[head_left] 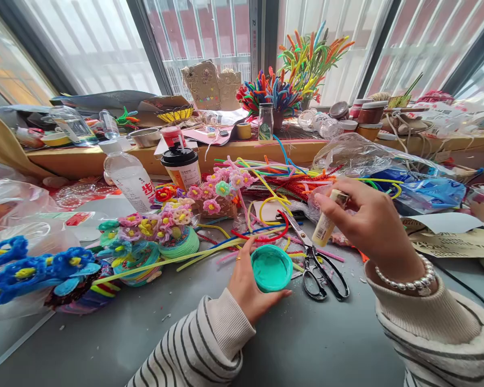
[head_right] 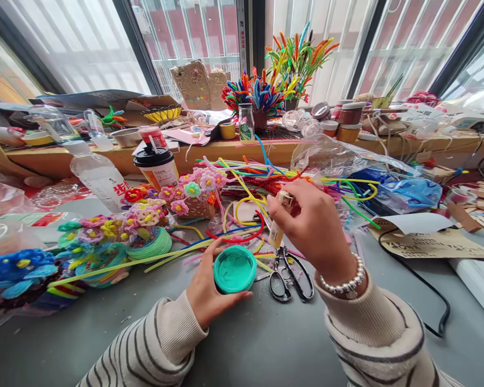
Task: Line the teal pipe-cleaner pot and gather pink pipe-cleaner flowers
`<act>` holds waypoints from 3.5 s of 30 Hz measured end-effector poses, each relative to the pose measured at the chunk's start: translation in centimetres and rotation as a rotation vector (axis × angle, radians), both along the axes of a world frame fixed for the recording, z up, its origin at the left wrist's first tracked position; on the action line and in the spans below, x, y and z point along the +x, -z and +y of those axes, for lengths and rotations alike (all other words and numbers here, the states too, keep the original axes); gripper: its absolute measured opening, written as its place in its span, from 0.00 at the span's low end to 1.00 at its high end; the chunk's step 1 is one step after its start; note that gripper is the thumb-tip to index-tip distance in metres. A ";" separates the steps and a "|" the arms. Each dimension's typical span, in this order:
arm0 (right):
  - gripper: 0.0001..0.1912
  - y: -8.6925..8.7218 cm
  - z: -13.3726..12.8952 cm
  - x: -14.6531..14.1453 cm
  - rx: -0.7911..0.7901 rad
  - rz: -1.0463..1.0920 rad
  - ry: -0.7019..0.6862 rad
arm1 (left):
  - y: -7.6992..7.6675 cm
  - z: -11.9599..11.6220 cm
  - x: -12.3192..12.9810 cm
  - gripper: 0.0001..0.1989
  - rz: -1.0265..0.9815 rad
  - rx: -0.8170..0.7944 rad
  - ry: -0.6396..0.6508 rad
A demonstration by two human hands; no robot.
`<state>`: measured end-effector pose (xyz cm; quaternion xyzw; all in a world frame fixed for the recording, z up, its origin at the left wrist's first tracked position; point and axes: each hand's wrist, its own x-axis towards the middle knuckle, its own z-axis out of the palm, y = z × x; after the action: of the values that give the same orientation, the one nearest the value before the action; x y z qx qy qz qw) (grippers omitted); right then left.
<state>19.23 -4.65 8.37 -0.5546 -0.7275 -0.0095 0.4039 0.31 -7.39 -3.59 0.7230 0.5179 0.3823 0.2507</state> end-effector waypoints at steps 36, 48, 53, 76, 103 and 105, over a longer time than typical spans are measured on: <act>0.29 9.6 -0.9 -0.9 -0.423 0.100 -0.662 | -1.3 -0.4 -1.2 0.35 -0.279 -0.221 0.168; 0.40 9.7 -1.2 -0.1 -0.492 0.144 -0.625 | -0.5 -0.3 -2.1 0.30 -0.419 -0.270 0.239; 0.19 9.3 -0.8 0.9 -0.505 0.093 -0.718 | -1.2 0.5 -3.6 0.12 -0.332 -0.254 0.313; 0.18 9.0 -1.9 0.2 -0.829 0.964 -0.823 | -4.8 4.6 -1.8 0.11 -0.404 -0.449 0.810; 0.19 9.9 -2.4 -0.9 -0.906 1.028 -0.911 | -3.1 3.5 -1.5 0.15 -0.666 -0.605 0.785; 0.19 10.0 -2.4 -1.0 -0.906 1.023 -0.911 | -3.1 3.5 -1.5 0.14 -0.667 -0.612 0.806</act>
<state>18.21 -7.08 -1.61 -0.2502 -0.5405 0.7041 0.3866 -1.18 -3.90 -0.49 0.5983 0.1833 0.2971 0.7212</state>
